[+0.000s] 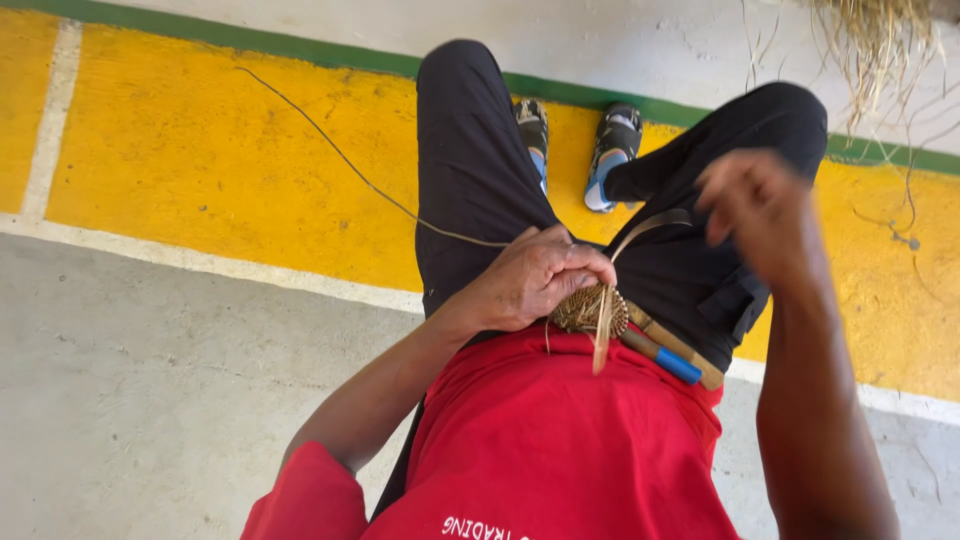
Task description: Weaving thin strips of material to finish the edge of a circular woven base.
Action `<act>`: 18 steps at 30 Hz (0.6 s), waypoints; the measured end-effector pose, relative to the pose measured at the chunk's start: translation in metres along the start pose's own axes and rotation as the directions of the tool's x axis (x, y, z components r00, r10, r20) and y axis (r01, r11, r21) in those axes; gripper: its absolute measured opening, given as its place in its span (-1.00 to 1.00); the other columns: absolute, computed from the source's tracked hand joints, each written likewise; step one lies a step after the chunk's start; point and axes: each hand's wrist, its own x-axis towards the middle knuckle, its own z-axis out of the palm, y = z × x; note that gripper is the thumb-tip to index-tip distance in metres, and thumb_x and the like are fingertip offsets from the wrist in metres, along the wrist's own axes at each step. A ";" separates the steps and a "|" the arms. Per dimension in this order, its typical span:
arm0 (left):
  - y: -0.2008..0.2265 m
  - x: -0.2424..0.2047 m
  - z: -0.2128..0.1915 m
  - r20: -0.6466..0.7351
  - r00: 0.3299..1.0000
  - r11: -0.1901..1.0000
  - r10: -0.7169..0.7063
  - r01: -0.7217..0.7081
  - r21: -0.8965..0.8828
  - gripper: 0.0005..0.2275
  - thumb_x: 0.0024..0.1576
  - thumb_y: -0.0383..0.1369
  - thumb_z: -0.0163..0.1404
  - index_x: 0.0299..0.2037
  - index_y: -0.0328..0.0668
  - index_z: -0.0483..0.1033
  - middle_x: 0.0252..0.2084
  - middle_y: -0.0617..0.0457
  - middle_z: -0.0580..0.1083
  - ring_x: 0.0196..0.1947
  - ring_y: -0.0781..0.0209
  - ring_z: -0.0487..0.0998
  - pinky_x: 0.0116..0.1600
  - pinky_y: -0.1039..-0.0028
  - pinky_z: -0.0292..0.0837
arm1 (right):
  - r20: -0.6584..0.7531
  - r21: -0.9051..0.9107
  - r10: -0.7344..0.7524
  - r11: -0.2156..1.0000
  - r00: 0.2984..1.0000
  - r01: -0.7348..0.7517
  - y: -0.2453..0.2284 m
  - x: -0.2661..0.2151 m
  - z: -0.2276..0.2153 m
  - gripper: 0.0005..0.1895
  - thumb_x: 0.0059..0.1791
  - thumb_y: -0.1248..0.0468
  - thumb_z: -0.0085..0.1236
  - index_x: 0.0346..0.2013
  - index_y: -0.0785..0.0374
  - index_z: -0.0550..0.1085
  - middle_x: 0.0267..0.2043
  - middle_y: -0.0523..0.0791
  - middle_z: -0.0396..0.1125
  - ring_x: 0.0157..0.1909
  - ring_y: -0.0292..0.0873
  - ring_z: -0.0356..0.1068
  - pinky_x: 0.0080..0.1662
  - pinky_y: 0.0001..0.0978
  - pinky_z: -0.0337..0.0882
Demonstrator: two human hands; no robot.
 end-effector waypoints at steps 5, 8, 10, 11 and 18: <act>0.003 0.005 0.005 -0.002 0.999 0.999 0.035 -0.035 0.034 -0.88 0.29 -0.31 -0.01 -0.08 0.16 0.60 -0.33 0.29 0.49 -0.23 0.28 0.42 0.05 0.38 0.24 | 0.367 0.059 0.175 0.976 0.914 -0.211 -0.009 -0.072 0.042 -0.81 0.12 0.25 0.01 -0.14 0.29 0.53 -0.41 -0.23 0.40 -0.45 -0.42 0.31 -0.37 -0.55 0.37; 0.005 0.007 0.009 0.019 0.998 0.994 0.060 -0.062 0.088 -0.87 0.29 -0.32 -0.01 -0.08 0.18 0.61 -0.36 0.26 0.47 -0.22 0.28 0.42 0.06 0.37 0.24 | 0.331 0.127 0.112 0.979 0.937 -0.162 0.004 -0.077 0.051 -0.79 0.15 0.24 0.00 -0.20 0.31 0.52 -0.42 -0.23 0.38 -0.44 -0.44 0.32 -0.37 -0.55 0.36; 0.008 0.008 0.010 0.045 0.998 0.993 0.044 -0.048 0.104 -0.88 0.28 -0.31 0.00 -0.08 0.18 0.61 -0.42 0.23 0.44 -0.24 0.28 0.42 0.09 0.36 0.24 | 0.322 0.135 0.092 0.981 0.942 -0.141 0.006 -0.070 0.048 -0.77 0.17 0.23 -0.01 -0.25 0.31 0.52 -0.44 -0.23 0.38 -0.44 -0.44 0.33 -0.38 -0.54 0.37; 0.010 0.009 0.009 0.066 0.997 0.994 0.040 -0.047 0.102 -0.88 0.28 -0.31 0.00 -0.08 0.19 0.60 -0.40 0.25 0.46 -0.24 0.28 0.41 0.06 0.36 0.23 | 0.303 0.080 0.143 0.981 0.942 -0.174 0.002 -0.067 0.043 -0.76 0.18 0.23 0.03 -0.28 0.30 0.53 -0.47 -0.21 0.36 -0.46 -0.42 0.31 -0.40 -0.52 0.35; 0.020 0.010 0.012 0.123 0.992 0.983 0.037 -0.058 0.175 -0.88 0.27 -0.32 0.00 -0.11 0.21 0.61 -0.40 0.23 0.44 -0.25 0.29 0.41 0.03 0.38 0.22 | 0.153 -0.163 -0.201 0.961 0.968 0.225 0.031 0.063 -0.114 -0.83 0.24 0.31 -0.11 -0.12 0.20 0.48 -0.43 -0.16 0.37 -0.47 -0.33 0.40 -0.43 -0.42 0.40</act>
